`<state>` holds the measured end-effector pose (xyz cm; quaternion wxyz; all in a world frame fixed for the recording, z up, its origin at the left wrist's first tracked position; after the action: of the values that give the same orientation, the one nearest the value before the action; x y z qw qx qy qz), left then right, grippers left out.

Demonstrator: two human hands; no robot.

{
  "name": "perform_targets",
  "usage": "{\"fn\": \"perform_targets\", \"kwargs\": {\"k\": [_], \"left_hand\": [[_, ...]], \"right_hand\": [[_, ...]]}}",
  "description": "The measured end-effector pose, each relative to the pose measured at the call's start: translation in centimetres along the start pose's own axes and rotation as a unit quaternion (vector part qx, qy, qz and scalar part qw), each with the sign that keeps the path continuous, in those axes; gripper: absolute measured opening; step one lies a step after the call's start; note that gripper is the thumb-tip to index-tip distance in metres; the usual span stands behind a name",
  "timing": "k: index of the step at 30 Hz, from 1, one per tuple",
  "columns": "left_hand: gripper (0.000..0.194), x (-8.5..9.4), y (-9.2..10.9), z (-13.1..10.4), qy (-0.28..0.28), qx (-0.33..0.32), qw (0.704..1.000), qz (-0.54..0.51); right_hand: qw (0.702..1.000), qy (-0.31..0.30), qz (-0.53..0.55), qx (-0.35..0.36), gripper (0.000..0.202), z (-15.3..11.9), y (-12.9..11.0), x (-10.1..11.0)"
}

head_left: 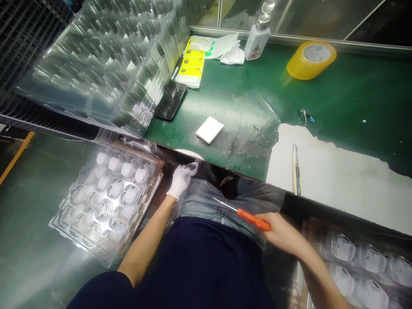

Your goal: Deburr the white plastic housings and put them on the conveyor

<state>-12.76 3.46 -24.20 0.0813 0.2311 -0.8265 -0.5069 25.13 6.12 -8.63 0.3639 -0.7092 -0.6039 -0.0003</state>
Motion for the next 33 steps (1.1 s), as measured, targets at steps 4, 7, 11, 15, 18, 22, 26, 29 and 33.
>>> {"fn": "perform_targets", "kwargs": {"k": [4,7,11,15,18,22,26,29,33], "left_hand": [[0.019,-0.4,0.5,-0.4,-0.057,-0.068,0.991,0.099],[0.031,-0.6,0.8,-0.5,-0.074,-0.097,0.983,0.137],[0.031,-0.5,1.3,-0.4,-0.056,-0.11,0.981,0.151],[0.021,0.2,2.0,-1.5,0.023,-0.099,0.986,0.132],[0.027,0.6,3.1,-3.4,0.084,-0.077,0.99,0.089],[0.056,-0.4,5.7,-7.3,0.075,-0.047,0.996,0.024],[0.057,-3.1,7.9,-11.4,0.038,-0.016,0.999,-0.016],[0.052,-5.5,8.6,-13.7,0.009,0.005,0.999,-0.035],[0.047,-8.4,8.7,-15.9,-0.031,0.039,0.998,-0.046]], "right_hand": [[1.0,0.002,-0.005,-0.024,0.016,-0.2,0.6,0.5],[0.999,-0.007,-0.011,-0.037,0.015,-0.3,0.8,0.6],[0.999,-0.015,-0.027,-0.028,0.018,-0.2,0.9,0.6],[0.999,0.012,-0.016,0.026,0.034,0.9,1.2,-0.3],[0.99,0.13,-0.027,0.047,0.054,3.2,1.3,-1.8],[0.971,0.217,-0.103,0.013,0.067,7.1,0.0,-4.9],[0.968,0.226,-0.109,0.019,0.077,9.3,-1.8,-6.9],[0.971,0.222,0.05,0.077,0.084,8.8,-2.9,-6.9],[0.889,0.11,0.397,0.201,0.085,6.5,-5.1,-6.6]]}}
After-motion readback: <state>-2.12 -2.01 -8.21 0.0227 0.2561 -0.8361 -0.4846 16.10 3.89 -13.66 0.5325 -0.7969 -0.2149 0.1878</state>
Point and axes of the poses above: each hand's wrist, its own z-axis towards the middle knuckle, its own x-axis out of the back of the hand, y = z × x, the point moved 2 cm from there along z, towards the middle knuckle, and after that the axes turned 1 degree about y, right-handed, at the moved point
